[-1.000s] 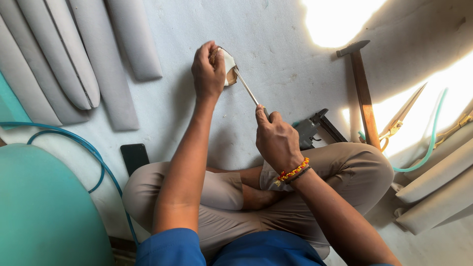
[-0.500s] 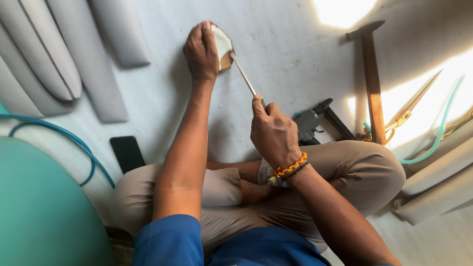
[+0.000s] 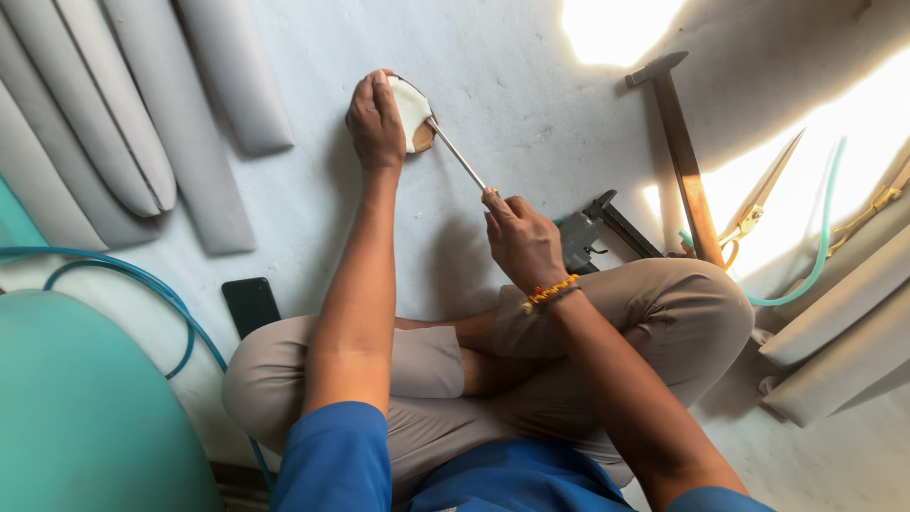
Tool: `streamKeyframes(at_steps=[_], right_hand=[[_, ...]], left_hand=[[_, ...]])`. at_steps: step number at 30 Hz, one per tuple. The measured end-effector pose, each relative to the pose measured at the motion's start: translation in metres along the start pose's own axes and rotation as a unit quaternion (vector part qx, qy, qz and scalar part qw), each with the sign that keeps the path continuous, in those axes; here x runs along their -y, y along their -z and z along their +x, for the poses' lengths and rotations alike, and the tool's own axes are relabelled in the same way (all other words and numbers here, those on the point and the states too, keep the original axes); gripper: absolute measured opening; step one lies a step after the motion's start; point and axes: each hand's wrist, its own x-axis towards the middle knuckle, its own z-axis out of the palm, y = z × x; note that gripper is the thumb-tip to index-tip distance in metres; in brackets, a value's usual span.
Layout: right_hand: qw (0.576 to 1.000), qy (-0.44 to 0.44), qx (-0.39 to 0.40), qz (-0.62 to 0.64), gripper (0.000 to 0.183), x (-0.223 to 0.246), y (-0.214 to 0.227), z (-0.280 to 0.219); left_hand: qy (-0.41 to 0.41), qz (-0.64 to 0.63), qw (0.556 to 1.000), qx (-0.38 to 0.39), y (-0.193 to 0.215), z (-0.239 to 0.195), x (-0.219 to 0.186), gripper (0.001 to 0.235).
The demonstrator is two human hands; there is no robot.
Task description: The person cracks a coconut with a hammer and then uses a screwdriver to pry the shell apart and separate the white meat from the husk. The person handles the coconut pieces and places them on the floor.
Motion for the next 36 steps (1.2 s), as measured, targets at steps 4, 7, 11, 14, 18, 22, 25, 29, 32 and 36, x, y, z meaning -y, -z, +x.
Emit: streamKeyframes(at_steps=[4, 7, 11, 14, 18, 22, 25, 29, 32, 36], right_hand=[[0.997, 0.024, 0.071, -0.030, 0.035, -0.008, 0.023, 0.010], [0.996, 0.042, 0.083, -0.014, 0.035, -0.020, 0.026, 0.018], [0.995, 0.011, 0.033, 0.098, 0.028, -0.023, 0.026, 0.023], [0.995, -0.007, 0.031, 0.090, 0.027, -0.015, 0.028, 0.020], [0.996, -0.049, 0.079, -0.018, 0.032, 0.006, 0.017, 0.009], [0.999, -0.032, 0.039, 0.017, 0.033, -0.004, 0.001, 0.007], [0.997, -0.015, 0.036, 0.060, 0.028, -0.018, -0.003, 0.011], [0.989, -0.059, 0.041, 0.131, 0.028, -0.022, 0.000, 0.009], [0.986, -0.094, 0.079, 0.113, 0.031, -0.019, -0.007, 0.016], [0.982, -0.131, 0.129, 0.033, 0.032, -0.026, -0.024, 0.013]], left_hand=[[-0.014, -0.006, 1.000, -0.003, 0.000, -0.002, 0.009, 0.048], [0.003, -0.004, 1.000, 0.024, -0.002, -0.002, 0.015, 0.050], [-0.007, -0.004, 0.999, 0.037, 0.002, 0.004, 0.009, 0.051], [-0.001, -0.012, 0.999, 0.038, 0.004, 0.008, 0.001, 0.051], [-0.014, 0.012, 1.000, 0.023, 0.006, 0.006, 0.002, 0.051], [0.044, -0.005, 0.998, 0.039, -0.001, 0.006, 0.007, 0.050], [0.003, 0.004, 0.999, 0.039, 0.003, 0.005, 0.009, 0.050], [-0.017, 0.014, 0.999, 0.032, 0.005, 0.007, 0.001, 0.050], [-0.008, 0.017, 0.999, 0.035, 0.008, 0.014, -0.002, 0.050], [0.015, 0.007, 0.999, 0.047, 0.008, 0.007, 0.001, 0.051]])
